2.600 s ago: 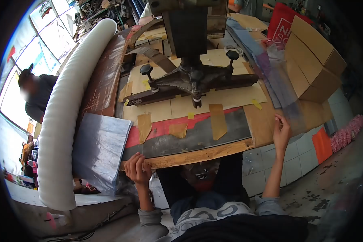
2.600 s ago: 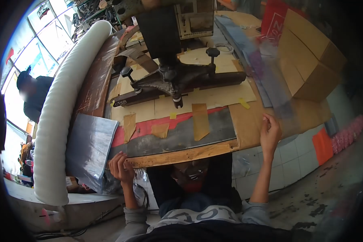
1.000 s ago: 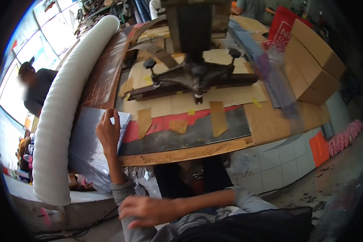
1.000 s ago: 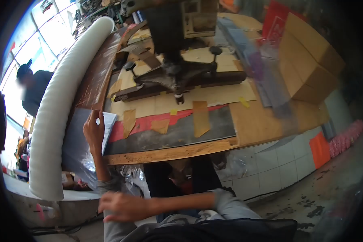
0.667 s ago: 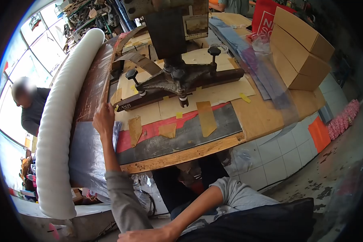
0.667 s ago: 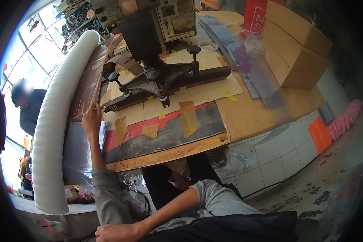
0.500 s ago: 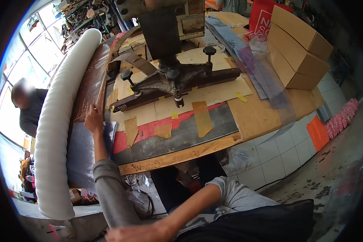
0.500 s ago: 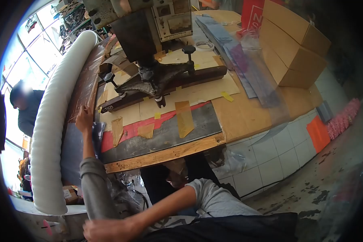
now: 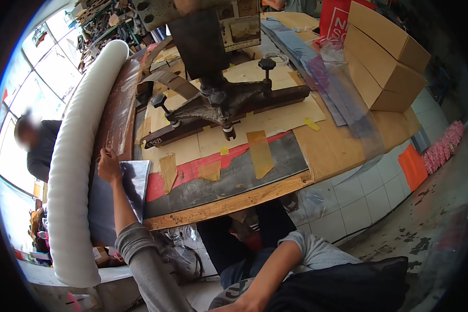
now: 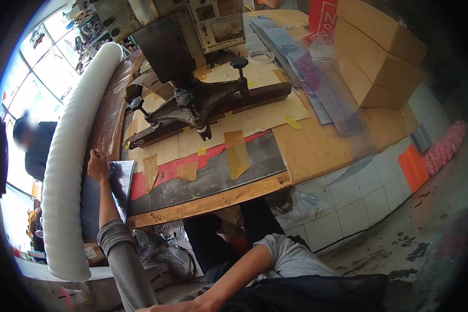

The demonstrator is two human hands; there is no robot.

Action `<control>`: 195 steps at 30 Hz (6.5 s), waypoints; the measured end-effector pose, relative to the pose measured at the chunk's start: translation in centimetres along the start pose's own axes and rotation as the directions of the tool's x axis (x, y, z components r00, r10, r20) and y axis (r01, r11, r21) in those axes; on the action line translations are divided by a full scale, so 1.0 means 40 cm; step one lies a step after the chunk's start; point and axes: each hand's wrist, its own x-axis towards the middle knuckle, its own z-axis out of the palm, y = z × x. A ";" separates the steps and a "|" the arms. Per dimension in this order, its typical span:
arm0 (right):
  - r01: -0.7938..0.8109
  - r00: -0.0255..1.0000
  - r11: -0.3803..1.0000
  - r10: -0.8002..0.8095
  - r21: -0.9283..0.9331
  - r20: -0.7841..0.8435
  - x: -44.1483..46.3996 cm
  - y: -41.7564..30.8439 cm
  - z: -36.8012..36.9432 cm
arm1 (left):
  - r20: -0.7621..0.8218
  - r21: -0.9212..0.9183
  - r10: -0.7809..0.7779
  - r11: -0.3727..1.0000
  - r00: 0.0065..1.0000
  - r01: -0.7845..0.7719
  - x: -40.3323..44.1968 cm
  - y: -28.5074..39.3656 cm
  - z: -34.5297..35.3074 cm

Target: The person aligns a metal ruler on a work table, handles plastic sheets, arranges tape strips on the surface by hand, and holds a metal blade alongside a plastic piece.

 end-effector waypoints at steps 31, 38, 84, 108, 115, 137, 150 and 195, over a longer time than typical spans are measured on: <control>-0.964 0.135 0.185 0.959 0.191 -0.247 -0.945 -0.304 -0.139 | 0.304 0.088 0.950 0.049 -0.073 0.995 -0.732 0.833 -0.762; -0.836 0.015 0.462 0.556 0.294 -0.831 -0.930 -0.349 -0.230 | 0.190 -0.227 0.979 -0.033 0.077 0.973 -0.714 0.740 -0.837; -0.658 0.148 0.736 0.336 0.162 -0.930 -0.460 -0.014 -0.273 | 0.521 -0.001 0.752 -0.472 0.403 0.882 -0.416 0.505 -0.713; -0.849 0.300 0.501 0.193 -0.169 -0.934 -0.490 0.032 -0.281 | 0.515 -0.073 0.805 -0.300 0.294 0.951 -0.457 0.506 -0.664; -0.840 0.425 0.497 0.350 -0.218 -0.835 -0.461 0.006 -0.297 | 0.525 -0.195 0.513 -0.704 0.679 0.683 -0.414 0.414 -0.589; -0.760 0.549 0.436 0.828 -0.482 -0.117 -0.499 0.598 -0.038 | 0.362 -0.932 -0.347 -0.133 0.865 0.336 -0.271 -0.084 -0.760; -0.886 0.451 0.451 0.782 -0.109 -0.429 -0.778 0.675 0.095 | 0.013 -0.797 -0.808 0.348 0.589 0.494 -0.230 -0.316 -0.876; -0.646 0.228 0.740 0.421 0.187 -0.878 -0.312 -0.029 -0.089 | 0.565 -0.195 0.622 -0.538 0.543 0.820 -0.694 0.418 -0.845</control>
